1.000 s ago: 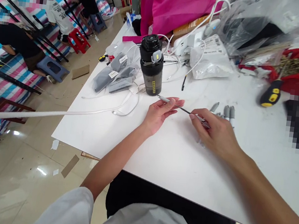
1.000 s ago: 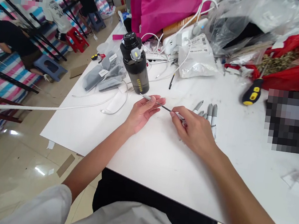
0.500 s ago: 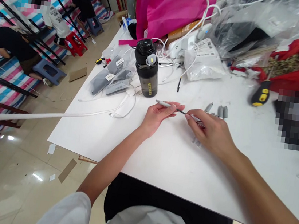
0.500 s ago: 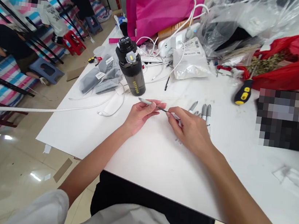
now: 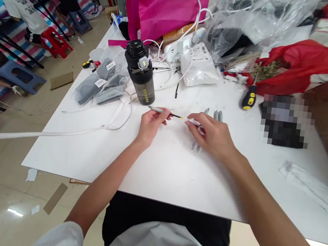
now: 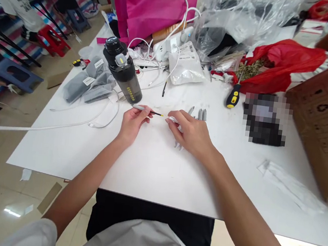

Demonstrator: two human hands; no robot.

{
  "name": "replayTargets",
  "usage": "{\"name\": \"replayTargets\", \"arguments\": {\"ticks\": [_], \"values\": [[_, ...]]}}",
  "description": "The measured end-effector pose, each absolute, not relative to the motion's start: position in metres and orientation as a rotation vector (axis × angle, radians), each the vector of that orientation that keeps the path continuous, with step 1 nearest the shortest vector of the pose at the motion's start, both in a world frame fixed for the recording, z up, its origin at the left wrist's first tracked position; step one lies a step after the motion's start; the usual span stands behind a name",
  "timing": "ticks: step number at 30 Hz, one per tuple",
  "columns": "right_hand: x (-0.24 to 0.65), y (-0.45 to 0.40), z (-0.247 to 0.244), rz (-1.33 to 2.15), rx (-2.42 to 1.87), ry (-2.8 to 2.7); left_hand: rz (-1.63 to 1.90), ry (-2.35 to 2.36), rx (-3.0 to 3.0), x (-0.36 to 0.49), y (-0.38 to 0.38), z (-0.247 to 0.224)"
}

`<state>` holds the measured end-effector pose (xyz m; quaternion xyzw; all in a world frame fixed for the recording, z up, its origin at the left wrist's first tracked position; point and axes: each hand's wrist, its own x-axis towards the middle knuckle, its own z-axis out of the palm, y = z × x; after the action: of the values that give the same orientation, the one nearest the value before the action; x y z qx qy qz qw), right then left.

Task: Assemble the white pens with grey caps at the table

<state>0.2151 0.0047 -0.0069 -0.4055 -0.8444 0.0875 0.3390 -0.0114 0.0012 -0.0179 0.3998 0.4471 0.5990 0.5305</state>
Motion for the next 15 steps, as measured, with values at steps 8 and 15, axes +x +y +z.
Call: {"name": "replayTargets", "arguments": {"ticks": [8,15], "values": [[0.212,0.003,-0.009,0.185,-1.021,-2.272,1.373,1.052,1.093,-0.005,-0.003,-0.019],[0.206,-0.003,-0.012,0.312,-1.064,-2.234,1.303,1.057,1.186,-0.001,-0.01,-0.018]]}}
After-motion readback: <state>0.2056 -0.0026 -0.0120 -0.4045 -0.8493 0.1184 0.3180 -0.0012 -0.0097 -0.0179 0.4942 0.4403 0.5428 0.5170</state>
